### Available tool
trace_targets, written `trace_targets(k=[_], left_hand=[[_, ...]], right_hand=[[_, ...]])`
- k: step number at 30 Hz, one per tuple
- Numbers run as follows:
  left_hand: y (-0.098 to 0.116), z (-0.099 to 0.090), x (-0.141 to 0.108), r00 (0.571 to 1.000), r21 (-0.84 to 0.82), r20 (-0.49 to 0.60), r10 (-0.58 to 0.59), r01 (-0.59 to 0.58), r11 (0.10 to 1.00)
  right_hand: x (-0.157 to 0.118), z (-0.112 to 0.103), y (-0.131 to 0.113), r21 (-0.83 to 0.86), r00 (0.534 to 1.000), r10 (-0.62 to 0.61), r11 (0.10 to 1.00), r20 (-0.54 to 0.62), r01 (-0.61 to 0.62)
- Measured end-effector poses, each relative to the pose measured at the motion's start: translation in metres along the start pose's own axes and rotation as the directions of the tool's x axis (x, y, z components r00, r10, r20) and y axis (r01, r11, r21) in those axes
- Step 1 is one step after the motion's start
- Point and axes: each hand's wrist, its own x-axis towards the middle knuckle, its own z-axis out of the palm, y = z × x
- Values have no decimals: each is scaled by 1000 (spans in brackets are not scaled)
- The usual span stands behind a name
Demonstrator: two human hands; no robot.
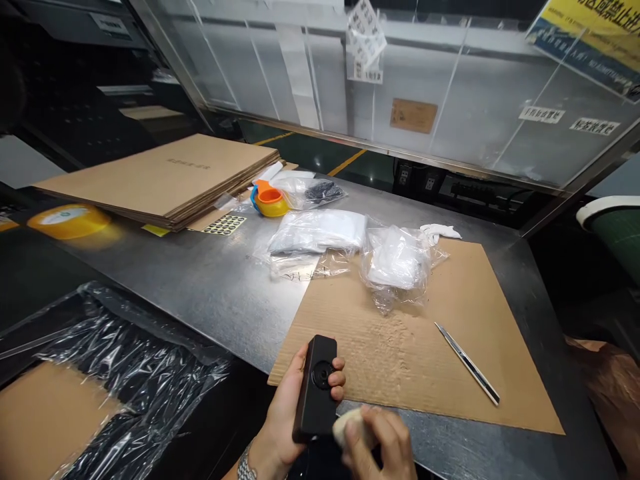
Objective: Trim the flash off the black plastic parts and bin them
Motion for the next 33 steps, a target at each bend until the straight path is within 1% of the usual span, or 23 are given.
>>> trace_targets(k=[2,3,5,6,7,9,11,13,15,16,17,18,20,22,25,28,30,33], left_hand=[[0,1,-2,991,88,-33,130,-126,988],[-1,2,-4,982,145,-26,188,-182,972],[-5,2,-6,959,273,40,279,-279,921],[-7,1,-7,954,335,65,292,-297,894],[-9,0,-7,956,390,65,285,-287,875],[-11,-6,-8,968,453,6,251,-227,862],[-13,-12,-8,967,467,-43,253,-205,860],[-16,-17,-8,962,460,0,272,-242,854],[-18,-19,-10,961,477,77,267,-270,836],[-19,-19,-11,961,499,122,249,-276,821],[-21,-19,-12,961,531,166,220,-275,802],[-22,-18,-13,961,569,207,180,-269,777],[-23,-18,-14,959,641,269,86,-245,728],[-23,-19,-16,948,686,319,9,-237,687],[-22,-22,-19,947,748,318,-38,-226,624],[-21,-24,-22,959,794,280,-47,-204,572],[-22,-24,-25,958,809,282,-54,-207,551],[-22,-20,-29,958,829,282,-51,-216,516]], right_hand=[[8,-4,22,-33,999,34,999,-3,-34],[13,-5,33,-41,998,67,997,12,-66],[22,-5,55,-65,985,158,986,67,-154],[26,-4,65,-89,974,203,977,97,-195],[29,-1,75,-118,964,237,967,117,-224],[30,6,92,-169,952,276,953,132,-252],[30,13,101,-194,952,283,947,120,-257],[31,14,98,-211,953,287,942,100,-262],[35,8,83,-149,954,286,951,94,-271],[39,4,72,-67,953,285,958,106,-279],[44,-2,60,50,950,281,956,135,-290],[49,-8,48,182,946,273,935,176,-303],[60,-19,29,395,931,240,855,274,-336],[69,-26,18,513,910,202,772,361,-375],[78,-31,15,572,864,182,683,469,-454],[80,-34,18,579,824,167,637,541,-509],[81,-37,20,608,816,131,603,563,-516],[82,-40,22,666,818,76,540,569,-514]])
